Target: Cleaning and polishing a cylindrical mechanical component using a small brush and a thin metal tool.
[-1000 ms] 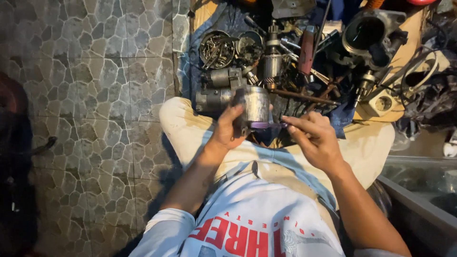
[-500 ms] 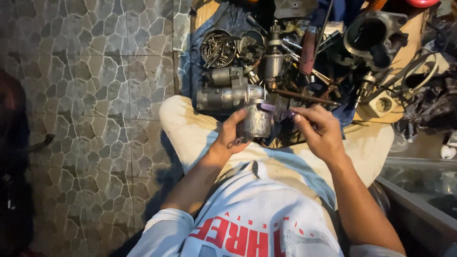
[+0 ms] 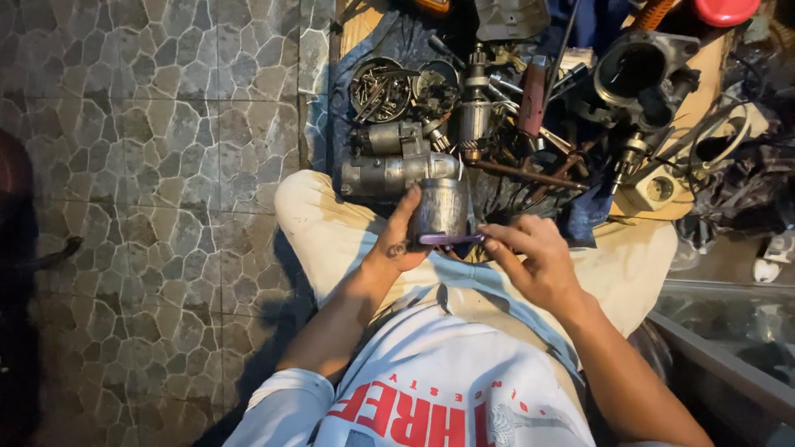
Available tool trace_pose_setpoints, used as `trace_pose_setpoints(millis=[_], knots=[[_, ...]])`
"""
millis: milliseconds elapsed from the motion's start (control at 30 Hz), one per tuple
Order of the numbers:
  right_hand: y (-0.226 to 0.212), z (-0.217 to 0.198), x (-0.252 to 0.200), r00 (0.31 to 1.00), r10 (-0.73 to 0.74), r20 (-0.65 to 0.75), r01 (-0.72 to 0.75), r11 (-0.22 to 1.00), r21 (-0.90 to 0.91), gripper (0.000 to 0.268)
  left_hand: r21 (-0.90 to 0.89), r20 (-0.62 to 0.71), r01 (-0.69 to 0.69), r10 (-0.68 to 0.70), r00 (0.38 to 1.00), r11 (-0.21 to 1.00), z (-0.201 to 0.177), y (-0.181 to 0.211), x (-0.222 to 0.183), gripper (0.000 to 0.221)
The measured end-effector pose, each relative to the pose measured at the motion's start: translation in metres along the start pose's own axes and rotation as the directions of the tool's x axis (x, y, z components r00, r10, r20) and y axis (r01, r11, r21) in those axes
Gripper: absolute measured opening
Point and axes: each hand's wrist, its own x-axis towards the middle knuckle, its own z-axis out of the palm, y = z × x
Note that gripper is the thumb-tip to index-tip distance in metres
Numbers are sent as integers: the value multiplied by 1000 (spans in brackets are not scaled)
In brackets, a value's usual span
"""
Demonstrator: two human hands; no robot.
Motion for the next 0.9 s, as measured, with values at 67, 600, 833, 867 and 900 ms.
trace_pose_setpoints(millis=[67, 600, 833, 867, 900], knots=[[39, 1, -2, 999, 24, -29, -23, 1000, 18, 16, -22, -26, -6, 5, 1000, 1000, -11, -6, 9, 53], [0, -2, -6, 999, 14, -39, -12, 999, 48, 20, -174, 323, 85, -25, 946, 981, 20, 4, -6, 67], [33, -5, -12, 998, -2, -59, 4, 999, 42, 19, -155, 261, 92, -49, 964, 984, -4, -4, 3, 70], [16, -6, -10, 999, -19, -43, 21, 999, 46, 18, -161, 281, 136, -87, 956, 978, 6, 0, -1, 71], [0, -9, -6, 999, -39, -34, 41, 998, 43, 18, -163, 309, 183, -126, 943, 969, 16, 5, -1, 73]])
